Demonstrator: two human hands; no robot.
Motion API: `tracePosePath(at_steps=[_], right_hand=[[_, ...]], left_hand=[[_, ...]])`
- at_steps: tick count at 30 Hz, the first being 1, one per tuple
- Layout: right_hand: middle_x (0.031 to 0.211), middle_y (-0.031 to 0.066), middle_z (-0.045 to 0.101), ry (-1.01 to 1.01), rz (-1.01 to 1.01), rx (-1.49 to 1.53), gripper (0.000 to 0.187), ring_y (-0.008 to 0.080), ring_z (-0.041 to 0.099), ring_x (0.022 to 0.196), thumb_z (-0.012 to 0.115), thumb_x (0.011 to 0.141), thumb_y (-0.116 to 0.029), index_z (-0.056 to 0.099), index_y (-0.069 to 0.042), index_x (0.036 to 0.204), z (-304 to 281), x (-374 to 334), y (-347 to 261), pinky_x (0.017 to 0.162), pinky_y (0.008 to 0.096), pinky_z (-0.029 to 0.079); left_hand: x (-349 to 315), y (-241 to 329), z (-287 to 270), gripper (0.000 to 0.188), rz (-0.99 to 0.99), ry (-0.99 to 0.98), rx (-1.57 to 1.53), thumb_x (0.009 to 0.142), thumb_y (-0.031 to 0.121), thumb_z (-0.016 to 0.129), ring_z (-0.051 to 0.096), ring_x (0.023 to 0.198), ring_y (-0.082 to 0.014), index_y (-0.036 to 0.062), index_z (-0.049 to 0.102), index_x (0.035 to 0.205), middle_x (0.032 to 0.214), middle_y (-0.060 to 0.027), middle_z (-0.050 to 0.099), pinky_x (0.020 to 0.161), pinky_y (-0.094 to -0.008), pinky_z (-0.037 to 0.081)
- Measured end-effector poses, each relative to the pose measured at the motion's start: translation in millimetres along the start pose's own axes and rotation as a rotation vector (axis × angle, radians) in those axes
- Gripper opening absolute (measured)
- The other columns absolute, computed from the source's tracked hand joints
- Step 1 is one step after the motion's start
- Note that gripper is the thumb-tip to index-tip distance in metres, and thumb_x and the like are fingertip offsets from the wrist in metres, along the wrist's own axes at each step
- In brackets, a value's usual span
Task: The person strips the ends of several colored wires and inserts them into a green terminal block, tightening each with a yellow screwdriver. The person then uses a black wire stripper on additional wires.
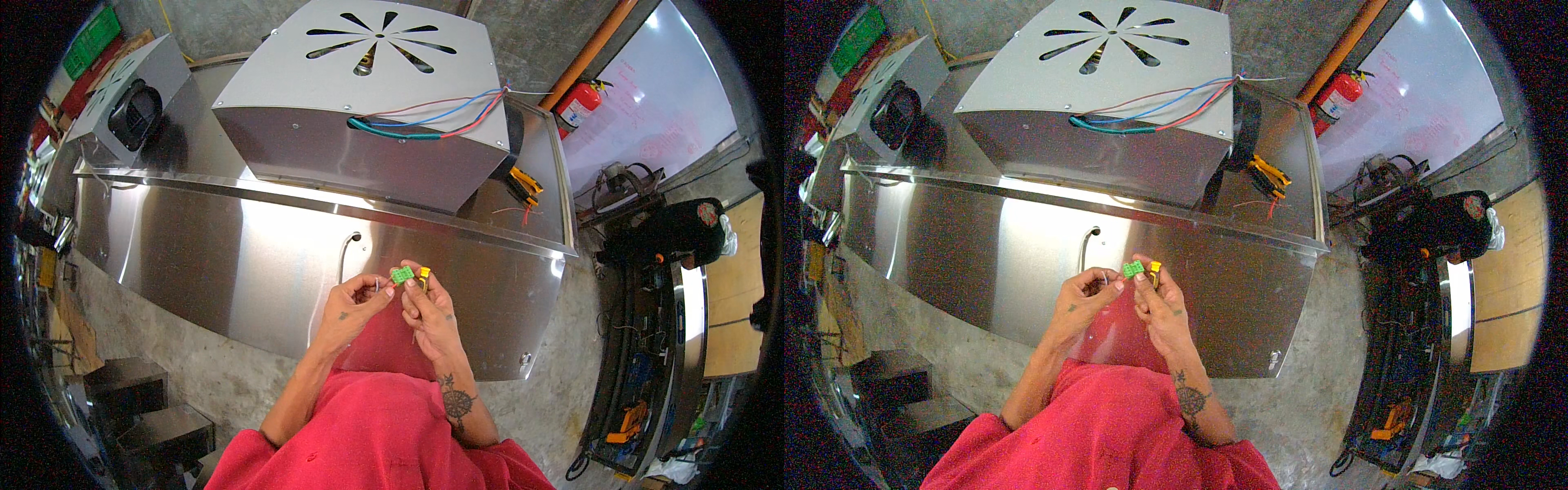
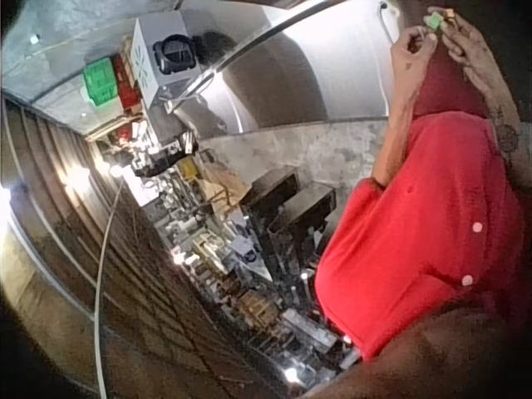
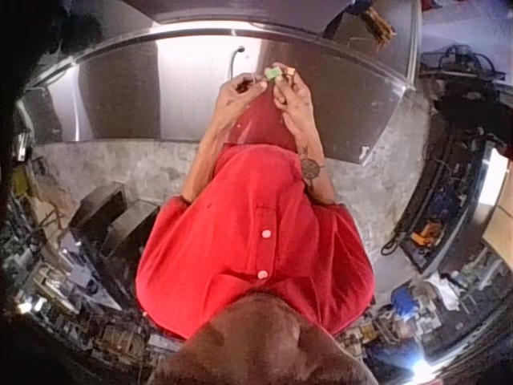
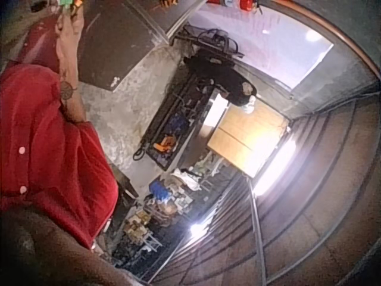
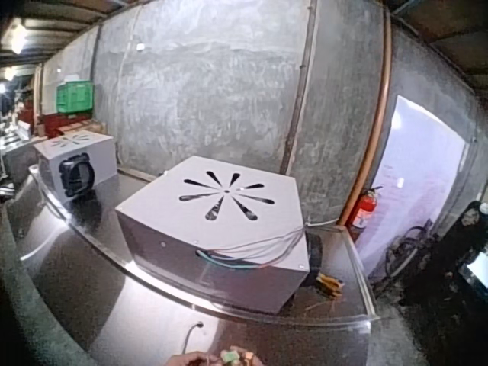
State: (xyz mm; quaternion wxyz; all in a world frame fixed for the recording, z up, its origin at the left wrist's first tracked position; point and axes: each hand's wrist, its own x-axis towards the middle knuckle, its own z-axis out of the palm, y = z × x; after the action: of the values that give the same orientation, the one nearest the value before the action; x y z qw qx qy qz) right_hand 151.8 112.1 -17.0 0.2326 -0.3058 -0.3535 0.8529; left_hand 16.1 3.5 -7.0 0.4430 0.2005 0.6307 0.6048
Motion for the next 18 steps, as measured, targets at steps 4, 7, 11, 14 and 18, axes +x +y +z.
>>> tracePosePath(at_steps=[4,7,11,14,18], right_hand=[[0.080,-0.0095,0.048,0.004,0.002,-0.022,0.043,0.0008,0.037,0.062,0.067,0.108,-0.021,0.057,-0.009,0.147,4.5,-1.8,-3.5,0.052,0.0184,0.028],[0.110,-0.0009,0.061,-0.016,0.006,-0.015,0.041,0.0000,0.040,0.065,0.064,0.108,-0.015,0.055,-0.006,0.147,2.8,-2.4,-7.1,0.051,0.0166,0.031],[0.120,0.0029,0.068,-0.016,0.011,-0.089,0.039,0.0005,0.043,0.068,0.060,0.110,-0.018,0.055,-0.004,0.146,-4.9,-1.3,-0.5,0.051,0.0158,0.032],[0.114,0.0023,0.066,0.071,-0.020,-0.193,0.040,0.0015,0.044,0.070,0.054,0.113,-0.023,0.055,-0.003,0.147,2.0,-5.2,-12.4,0.053,0.0171,0.034],[0.112,0.0051,0.064,0.152,-0.166,-0.176,0.039,0.0063,0.050,0.079,0.045,0.115,-0.024,0.053,-0.003,0.146,-12.1,-2.9,-26.0,0.070,0.0239,0.045]], left_hand=[[0.2,0.8,1.3,0.022,0.007,0.031,0.033,0.097,0.020,0.081,0.051,0.071,-0.0029,0.0026,0.075,0.108,0.082,0.0059,0.064,0.063,-0.0215,0.041],[-0.2,-1.8,2.5,0.021,0.029,0.042,0.036,0.097,0.020,0.081,0.051,0.071,-0.0029,0.0027,0.074,0.107,0.082,0.0059,0.064,0.063,-0.0218,0.041],[1.0,-1.8,5.6,0.022,0.096,0.056,0.095,0.098,0.021,0.080,0.051,0.071,-0.0032,0.0022,0.074,0.106,0.082,0.0056,0.064,0.064,-0.0220,0.043],[-2.4,5.1,6.5,0.019,0.100,0.070,0.078,0.099,0.016,0.079,0.053,0.075,-0.0039,0.0023,0.072,0.110,0.088,0.0036,0.065,0.067,-0.0217,0.045],[3.2,-15.0,1.0,0.016,0.183,0.019,-0.102,0.098,0.005,0.076,0.061,0.086,-0.0069,0.0024,0.066,0.111,0.110,-0.0063,0.070,0.073,-0.0234,0.052]])
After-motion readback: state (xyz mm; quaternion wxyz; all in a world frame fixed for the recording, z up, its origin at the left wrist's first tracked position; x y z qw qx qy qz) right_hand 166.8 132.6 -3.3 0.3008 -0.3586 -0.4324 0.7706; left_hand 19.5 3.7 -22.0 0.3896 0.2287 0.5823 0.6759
